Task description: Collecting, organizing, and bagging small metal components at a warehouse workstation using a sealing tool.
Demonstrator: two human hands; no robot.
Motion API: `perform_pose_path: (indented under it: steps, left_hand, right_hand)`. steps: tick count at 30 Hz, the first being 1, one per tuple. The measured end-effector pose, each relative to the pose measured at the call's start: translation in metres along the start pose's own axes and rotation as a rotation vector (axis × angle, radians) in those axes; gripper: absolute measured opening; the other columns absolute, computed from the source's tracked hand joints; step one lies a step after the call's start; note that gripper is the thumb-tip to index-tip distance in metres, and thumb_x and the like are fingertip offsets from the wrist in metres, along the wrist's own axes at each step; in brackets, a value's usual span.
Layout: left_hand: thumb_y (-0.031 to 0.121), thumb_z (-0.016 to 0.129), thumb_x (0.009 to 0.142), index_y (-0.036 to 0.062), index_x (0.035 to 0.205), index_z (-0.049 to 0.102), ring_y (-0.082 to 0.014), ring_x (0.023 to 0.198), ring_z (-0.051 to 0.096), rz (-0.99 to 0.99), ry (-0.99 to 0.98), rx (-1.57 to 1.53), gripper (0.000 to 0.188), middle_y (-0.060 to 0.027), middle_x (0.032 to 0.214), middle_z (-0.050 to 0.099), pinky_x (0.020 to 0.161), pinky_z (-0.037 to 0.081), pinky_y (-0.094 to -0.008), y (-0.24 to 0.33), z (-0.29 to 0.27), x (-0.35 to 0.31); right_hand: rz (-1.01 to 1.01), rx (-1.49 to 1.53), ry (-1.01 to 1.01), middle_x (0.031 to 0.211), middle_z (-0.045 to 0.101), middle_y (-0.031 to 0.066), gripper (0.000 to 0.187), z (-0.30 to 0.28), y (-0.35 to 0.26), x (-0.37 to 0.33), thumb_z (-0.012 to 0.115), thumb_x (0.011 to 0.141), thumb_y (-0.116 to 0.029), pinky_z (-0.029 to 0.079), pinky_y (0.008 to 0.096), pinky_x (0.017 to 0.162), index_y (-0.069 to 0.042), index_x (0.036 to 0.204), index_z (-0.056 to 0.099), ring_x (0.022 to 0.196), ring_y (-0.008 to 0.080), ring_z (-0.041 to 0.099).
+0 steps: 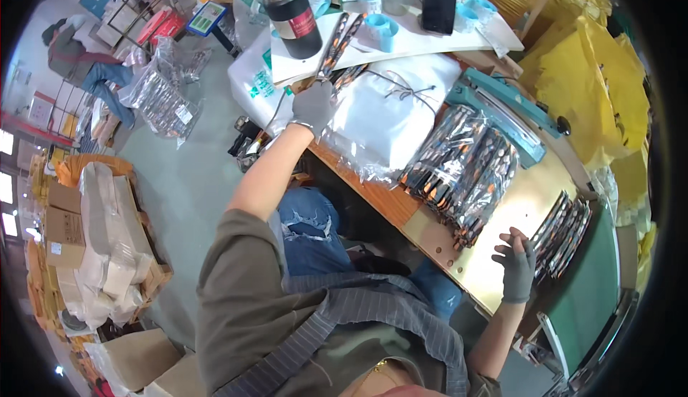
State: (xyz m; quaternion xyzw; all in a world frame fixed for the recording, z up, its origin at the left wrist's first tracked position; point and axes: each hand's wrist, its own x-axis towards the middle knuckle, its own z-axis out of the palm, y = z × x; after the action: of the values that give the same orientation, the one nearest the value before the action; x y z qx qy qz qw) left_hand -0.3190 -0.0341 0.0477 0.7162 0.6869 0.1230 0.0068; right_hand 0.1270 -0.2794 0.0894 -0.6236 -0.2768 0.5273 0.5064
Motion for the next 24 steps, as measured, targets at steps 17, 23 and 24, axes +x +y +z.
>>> perform_pose_path:
  steps: [17, 23, 24]
  left_hand:
    - [0.019, 0.056, 0.088, -0.0038, 0.105, 0.057, -0.0177, 0.075, 0.064, -0.100, -0.978, -1.460, 0.029, -0.0114, 0.085, 0.063, 0.066, 0.054, -0.0283, 0.282, -0.030, -0.118]
    - [0.019, 0.057, 0.088, -0.0061, 0.119, 0.050, -0.0227, 0.080, 0.060, 0.251, -0.360, -0.792, 0.041, -0.0121, 0.087, 0.062, 0.069, 0.046, -0.0347, 0.425, 0.127, -0.111]
    - [0.019, 0.057, 0.088, -0.0061, 0.119, 0.050, -0.0227, 0.080, 0.060, 0.253, -0.358, -0.800, 0.041, -0.0121, 0.087, 0.062, 0.069, 0.046, -0.0347, 0.434, 0.157, -0.098]
  right_hand:
    - [-0.426, -1.500, 0.870, 0.139, 0.034, 0.0265, 0.076, -0.191, -0.007, 0.153, 0.044, 0.088, -0.055, 0.025, 0.0413, 0.108, 0.001, 0.138, 0.033, 0.134, 0.0372, 0.025]
    - [0.145, -0.950, 0.846, 0.130, 0.040, 0.0367, 0.107, -0.200, -0.014, 0.148, 0.036, 0.074, -0.079, 0.035, 0.0450, 0.101, 0.006, 0.139, 0.026, 0.121, 0.0446, 0.044]
    - [0.141, -0.954, 0.852, 0.130, 0.040, 0.0367, 0.107, -0.209, -0.014, 0.152, 0.036, 0.074, -0.079, 0.035, 0.0450, 0.101, 0.006, 0.139, 0.026, 0.121, 0.0446, 0.044]
